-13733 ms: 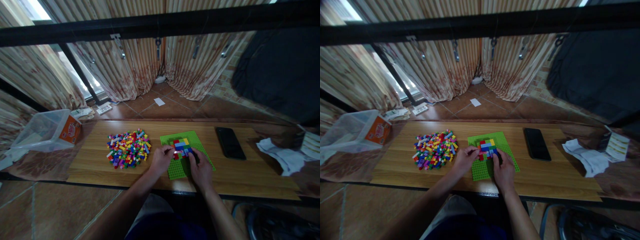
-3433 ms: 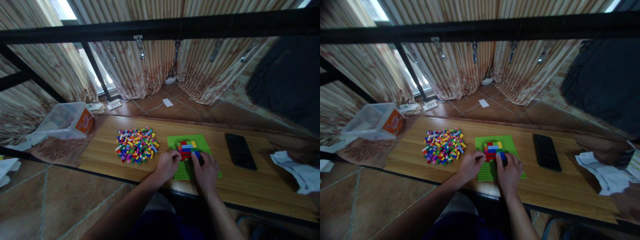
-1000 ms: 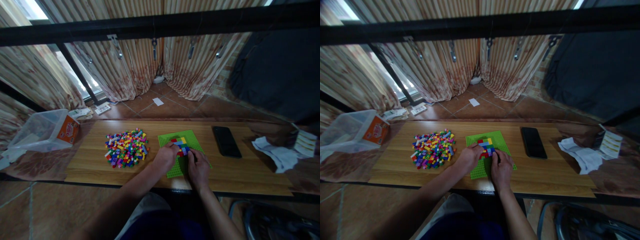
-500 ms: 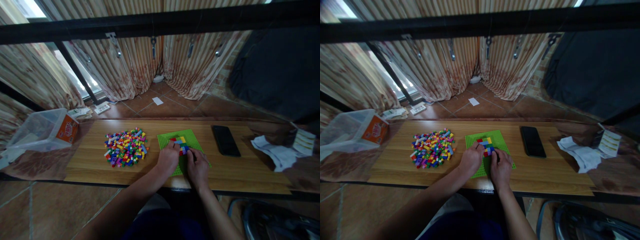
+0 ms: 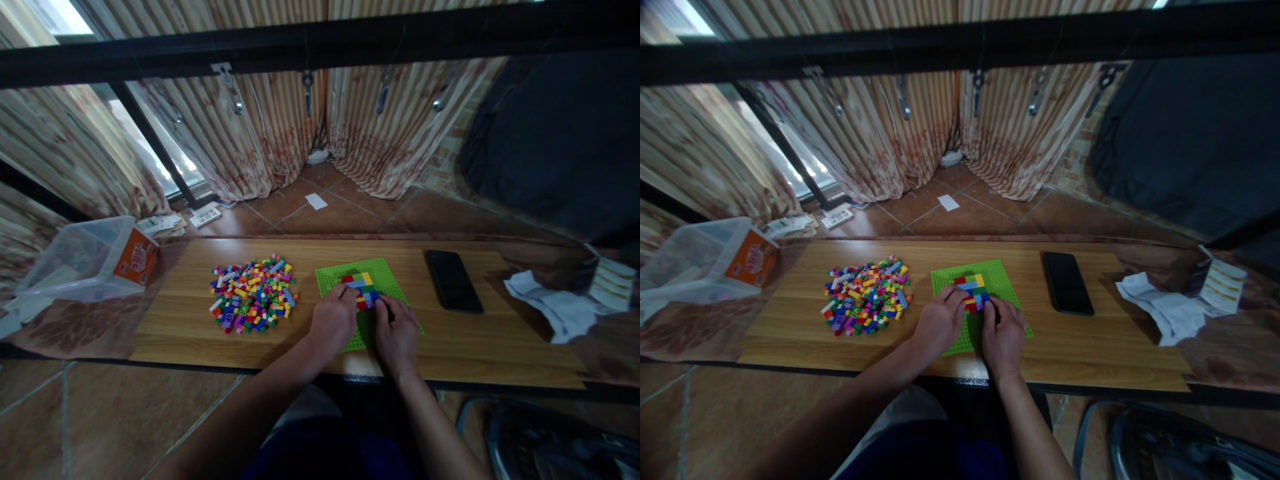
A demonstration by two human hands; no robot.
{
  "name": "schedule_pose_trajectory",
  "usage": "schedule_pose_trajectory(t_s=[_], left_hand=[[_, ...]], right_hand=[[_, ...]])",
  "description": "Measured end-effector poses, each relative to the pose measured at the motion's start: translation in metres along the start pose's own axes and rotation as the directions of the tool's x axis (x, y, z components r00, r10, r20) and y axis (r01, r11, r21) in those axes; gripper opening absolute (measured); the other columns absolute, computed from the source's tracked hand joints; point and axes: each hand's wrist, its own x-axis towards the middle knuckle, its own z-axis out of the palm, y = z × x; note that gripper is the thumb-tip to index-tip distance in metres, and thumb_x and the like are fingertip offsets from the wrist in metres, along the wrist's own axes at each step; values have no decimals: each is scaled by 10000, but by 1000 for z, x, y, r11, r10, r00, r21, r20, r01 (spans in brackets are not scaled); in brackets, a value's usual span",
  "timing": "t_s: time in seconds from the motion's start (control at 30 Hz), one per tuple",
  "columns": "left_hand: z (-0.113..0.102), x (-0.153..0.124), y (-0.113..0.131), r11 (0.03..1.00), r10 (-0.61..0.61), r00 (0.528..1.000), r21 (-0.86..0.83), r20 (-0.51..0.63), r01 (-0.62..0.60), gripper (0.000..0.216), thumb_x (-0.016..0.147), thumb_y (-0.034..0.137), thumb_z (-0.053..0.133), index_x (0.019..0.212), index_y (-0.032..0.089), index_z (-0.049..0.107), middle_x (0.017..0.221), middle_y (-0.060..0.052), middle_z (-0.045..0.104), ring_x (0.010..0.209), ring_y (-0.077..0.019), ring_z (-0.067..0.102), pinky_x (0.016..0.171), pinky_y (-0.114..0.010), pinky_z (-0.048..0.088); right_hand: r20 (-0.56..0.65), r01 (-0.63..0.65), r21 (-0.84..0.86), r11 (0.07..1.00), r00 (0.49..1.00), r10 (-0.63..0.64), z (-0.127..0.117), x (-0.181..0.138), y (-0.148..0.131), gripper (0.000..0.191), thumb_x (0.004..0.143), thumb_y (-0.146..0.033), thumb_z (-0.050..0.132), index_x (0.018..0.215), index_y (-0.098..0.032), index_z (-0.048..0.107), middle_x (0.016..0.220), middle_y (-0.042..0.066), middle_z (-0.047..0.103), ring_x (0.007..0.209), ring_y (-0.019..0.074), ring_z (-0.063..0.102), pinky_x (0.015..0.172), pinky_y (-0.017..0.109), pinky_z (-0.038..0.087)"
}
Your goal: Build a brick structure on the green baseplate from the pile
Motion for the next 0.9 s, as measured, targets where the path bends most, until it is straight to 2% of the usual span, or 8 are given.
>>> schedule_pose_trajectory(t_s=[0.23,0.53,0.9], left_hand=[[-5,-30,-20,975,-139,986,-185,-90,120,275,936,161,420,1176,202,546,1123,-80,610,1018,-195,613,911,-344,518],[0,-46,-21,961,-128,991,-249,-27,117,272,915,178,457,1167,198,558,1129,-96,613,991,-197,614,878,-348,528],[-15,-58,-32,959,-158,985,-249,-71,135,241,900,179,474,1105,189,602,1076,-97,636,983,-196,621,877,-325,528]], right_hand=[[34,-34,-92,995,999,37,3,2,-6,567,887,-621,424,1075,-146,671,1059,156,673,1021,288,562,921,451,376],[0,-124,-177,976,992,126,10,8,-16,616,818,-651,492,1105,-135,669,1109,193,642,1013,330,532,906,499,353],[23,-156,-191,969,986,164,14,12,-10,630,780,-658,540,1093,-130,683,1071,194,654,964,331,552,870,490,386]])
